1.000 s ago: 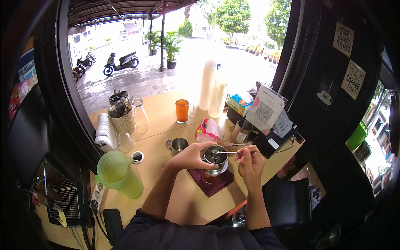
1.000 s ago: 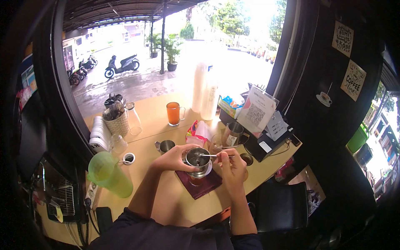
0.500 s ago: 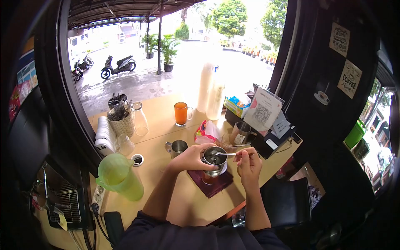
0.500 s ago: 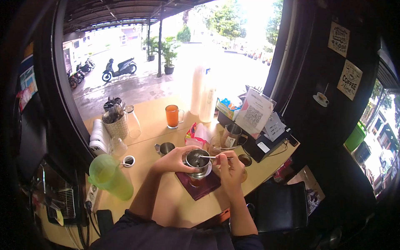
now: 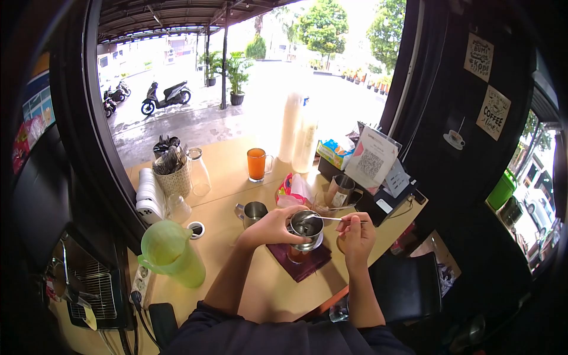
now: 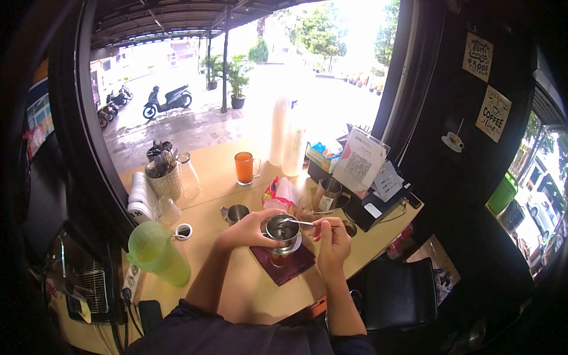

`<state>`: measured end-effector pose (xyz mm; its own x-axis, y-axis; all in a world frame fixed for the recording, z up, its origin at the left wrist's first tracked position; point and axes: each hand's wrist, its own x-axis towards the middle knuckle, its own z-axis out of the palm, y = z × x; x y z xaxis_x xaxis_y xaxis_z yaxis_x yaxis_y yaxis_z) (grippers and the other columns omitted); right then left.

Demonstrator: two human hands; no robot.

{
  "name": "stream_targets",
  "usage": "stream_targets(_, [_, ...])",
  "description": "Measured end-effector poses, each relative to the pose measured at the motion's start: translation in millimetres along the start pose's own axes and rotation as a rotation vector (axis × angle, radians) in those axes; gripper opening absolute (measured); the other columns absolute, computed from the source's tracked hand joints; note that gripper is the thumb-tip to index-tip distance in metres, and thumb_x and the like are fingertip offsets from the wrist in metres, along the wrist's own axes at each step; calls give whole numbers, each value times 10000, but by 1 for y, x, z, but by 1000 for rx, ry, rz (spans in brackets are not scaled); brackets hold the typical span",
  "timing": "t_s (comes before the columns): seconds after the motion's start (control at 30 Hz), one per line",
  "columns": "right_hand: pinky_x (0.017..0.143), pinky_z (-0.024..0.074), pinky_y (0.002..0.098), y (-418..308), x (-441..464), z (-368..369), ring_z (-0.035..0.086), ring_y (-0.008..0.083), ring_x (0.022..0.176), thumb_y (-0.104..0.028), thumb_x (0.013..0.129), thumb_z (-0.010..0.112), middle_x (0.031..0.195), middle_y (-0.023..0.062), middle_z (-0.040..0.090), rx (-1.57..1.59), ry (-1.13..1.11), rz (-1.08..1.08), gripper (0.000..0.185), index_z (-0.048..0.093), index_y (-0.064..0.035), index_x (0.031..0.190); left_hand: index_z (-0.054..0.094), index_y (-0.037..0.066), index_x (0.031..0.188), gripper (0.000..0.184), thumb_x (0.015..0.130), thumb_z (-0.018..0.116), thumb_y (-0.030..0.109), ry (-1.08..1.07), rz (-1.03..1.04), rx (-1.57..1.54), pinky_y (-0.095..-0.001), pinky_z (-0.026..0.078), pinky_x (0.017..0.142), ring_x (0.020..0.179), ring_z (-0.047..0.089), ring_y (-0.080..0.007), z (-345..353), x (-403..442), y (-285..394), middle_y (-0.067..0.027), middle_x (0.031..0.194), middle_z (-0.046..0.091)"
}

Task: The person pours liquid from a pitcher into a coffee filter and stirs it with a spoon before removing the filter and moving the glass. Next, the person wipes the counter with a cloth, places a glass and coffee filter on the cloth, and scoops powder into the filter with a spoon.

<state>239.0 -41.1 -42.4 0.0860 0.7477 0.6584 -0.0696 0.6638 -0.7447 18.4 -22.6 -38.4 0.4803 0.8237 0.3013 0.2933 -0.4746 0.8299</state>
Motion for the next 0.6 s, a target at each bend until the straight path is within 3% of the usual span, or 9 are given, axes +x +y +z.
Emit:
stream_targets(0.1, [568, 444, 207, 3, 0, -5, 562, 79, 628, -240, 1041, 474, 741, 64, 630, 134, 152, 12, 311, 616, 19, 944, 523, 22, 1298, 686, 722, 836, 223, -12, 13, -7, -284, 464, 936, 1051, 590, -117, 0, 0, 1, -82, 1142, 650])
stream_targets(0.17, [556, 440, 205, 5, 2, -11, 551, 82, 610, -283, 1050, 451, 724, 67, 625, 170, 237, 18, 363, 618, 24, 954, 546, 2, 1274, 695, 708, 825, 293, 38, 35, -3, -319, 480, 938, 1044, 650, -200, 2, 0, 1, -145, 1102, 683])
stream_targets(0.33, [504, 414, 197, 15, 3, -32, 513, 81, 539, -334, 1061, 402, 636, 67, 592, 286, 507, 169, 437, 604, 46, 985, 534, 5, 1288, 707, 711, 815, 301, 9, -17, -2, -320, 476, 950, 1054, 648, -200, 2, 0, 5, -147, 1112, 682])
stream_targets(0.4, [492, 412, 204, 27, -3, -42, 505, 85, 528, -337, 1057, 409, 630, 60, 580, 299, 548, 201, 418, 598, 34, 1024, 532, 6, 1290, 710, 711, 813, 305, 1, -8, -21, -319, 475, 954, 1055, 648, -200, 2, 0, 3, -148, 1116, 681])
stream_targets(0.47, [479, 410, 210, 43, -12, -51, 498, 88, 517, -341, 1053, 417, 624, 52, 568, 313, 586, 230, 403, 592, 22, 1063, 515, 26, 1295, 670, 726, 820, 204, 3, -39, 40, -278, 473, 909, 1010, 606, -109, 2, 0, 3, -80, 1105, 665])
stream_targets(0.6, [469, 403, 219, 63, -32, -62, 495, 97, 508, -319, 1051, 414, 616, 53, 553, 301, 619, 309, 370, 578, 14, 1046, 516, 26, 1294, 667, 728, 818, 208, -19, -15, -14, -287, 475, 911, 1016, 610, -117, 1, 1, 1, -83, 1109, 666])
